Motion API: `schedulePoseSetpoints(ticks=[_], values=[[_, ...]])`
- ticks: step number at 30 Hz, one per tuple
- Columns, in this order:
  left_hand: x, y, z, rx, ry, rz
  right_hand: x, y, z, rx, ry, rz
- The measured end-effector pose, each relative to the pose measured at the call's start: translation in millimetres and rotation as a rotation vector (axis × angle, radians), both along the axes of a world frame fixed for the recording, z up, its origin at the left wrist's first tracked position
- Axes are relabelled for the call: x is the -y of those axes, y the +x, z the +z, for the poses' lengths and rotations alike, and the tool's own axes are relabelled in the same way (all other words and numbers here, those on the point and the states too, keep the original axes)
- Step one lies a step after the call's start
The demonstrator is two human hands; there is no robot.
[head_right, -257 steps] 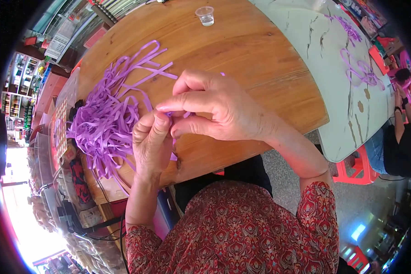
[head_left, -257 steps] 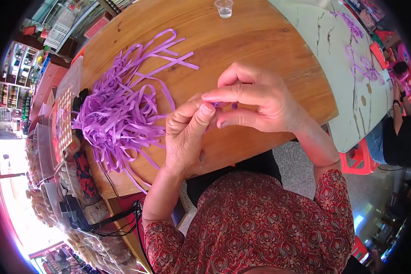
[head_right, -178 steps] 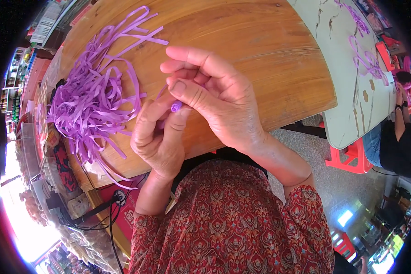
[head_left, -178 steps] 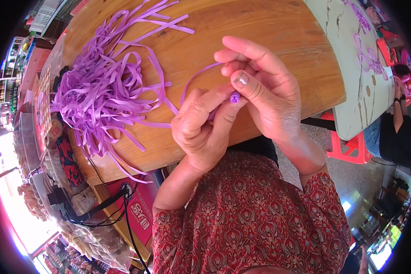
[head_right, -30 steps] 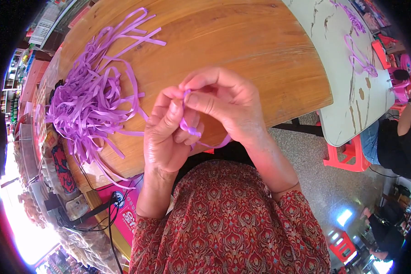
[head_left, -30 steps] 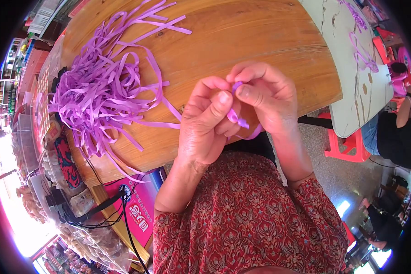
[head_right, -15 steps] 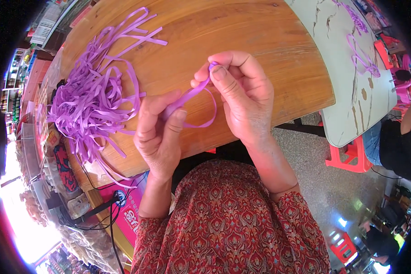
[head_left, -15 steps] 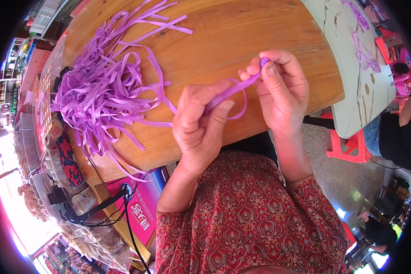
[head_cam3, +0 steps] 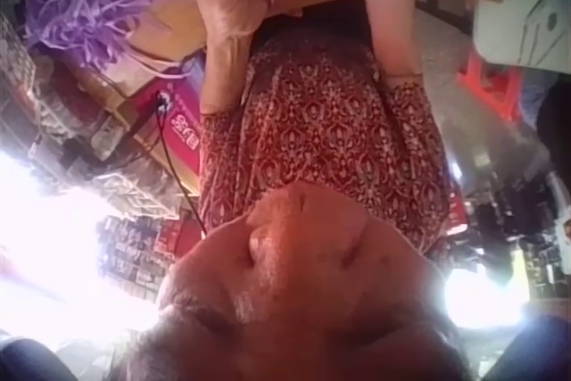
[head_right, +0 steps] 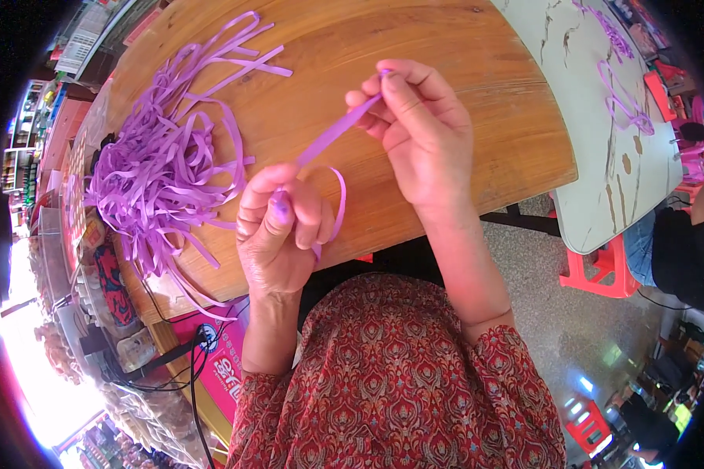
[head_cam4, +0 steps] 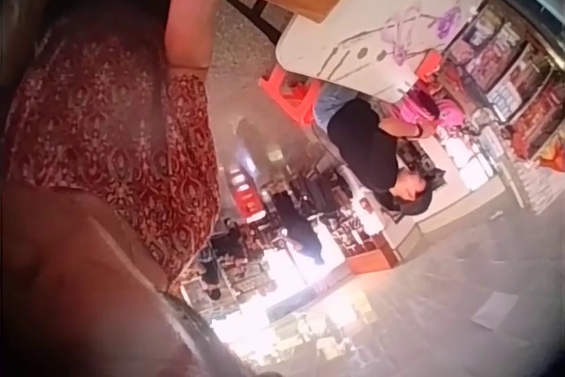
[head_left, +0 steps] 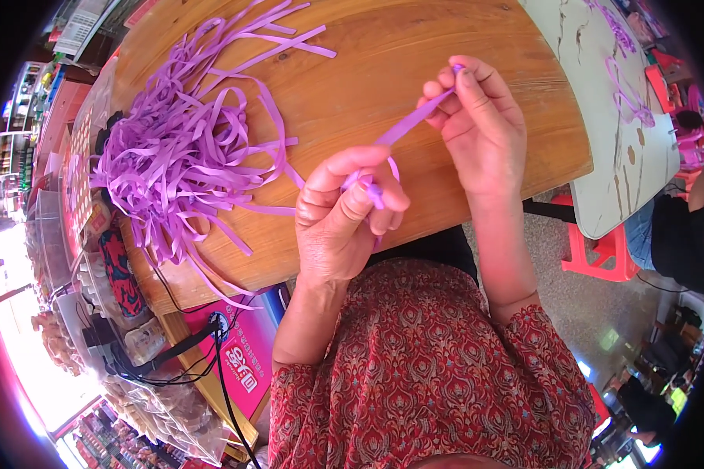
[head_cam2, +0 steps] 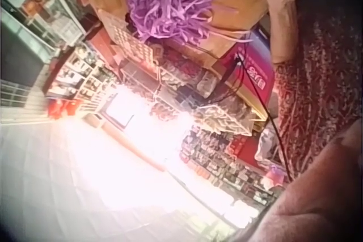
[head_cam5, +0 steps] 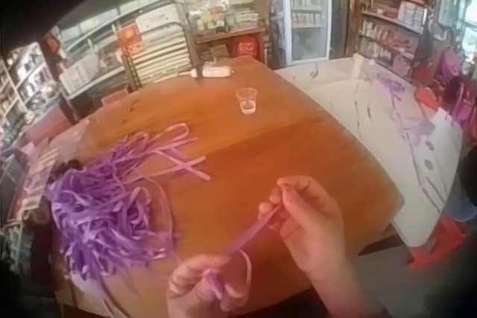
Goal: The person ties knots in purple ribbons by hand, handling them one at a time. After each knot is formed, the ribbon is placed back onto the wooden table with the others.
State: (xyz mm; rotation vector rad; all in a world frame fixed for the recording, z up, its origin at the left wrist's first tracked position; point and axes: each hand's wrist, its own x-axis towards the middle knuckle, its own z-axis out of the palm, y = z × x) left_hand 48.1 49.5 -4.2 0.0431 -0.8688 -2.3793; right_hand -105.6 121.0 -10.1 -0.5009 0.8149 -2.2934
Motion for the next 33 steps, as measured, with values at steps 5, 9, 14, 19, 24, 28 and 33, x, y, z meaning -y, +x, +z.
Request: schedulePoseSetpoints(ticks=[5, 9, 14, 19, 24, 28, 33], values=[[10, 3, -6, 0.193, -0.155, 0.218, -4, 3, 8, -0.003, -0.074, 0.036], [20, 7, -6, 0.371, -0.465, 0.6, -8, 6, 17, -0.197, -0.084, -0.047], [11, 22, 22, 0.405, -0.364, 0.403, -17, 23, 24, -0.806, 0.182, -0.161], [-1, 18, 26, 0.494, -0.331, 0.39, -15, 48, 24, -0.84, 0.208, -0.125], [-5, 19, 22, 0.494, -0.335, 0.434, -16, 47, 24, -0.832, 0.197, -0.122], [-3, 22, 16, 0.462, -0.518, 0.49, -16, 45, 23, -0.959, 0.241, -0.139], [-1, 25, 17, 0.554, -0.794, 0.513, -15, 46, 21, -0.859, 0.22, -0.144]])
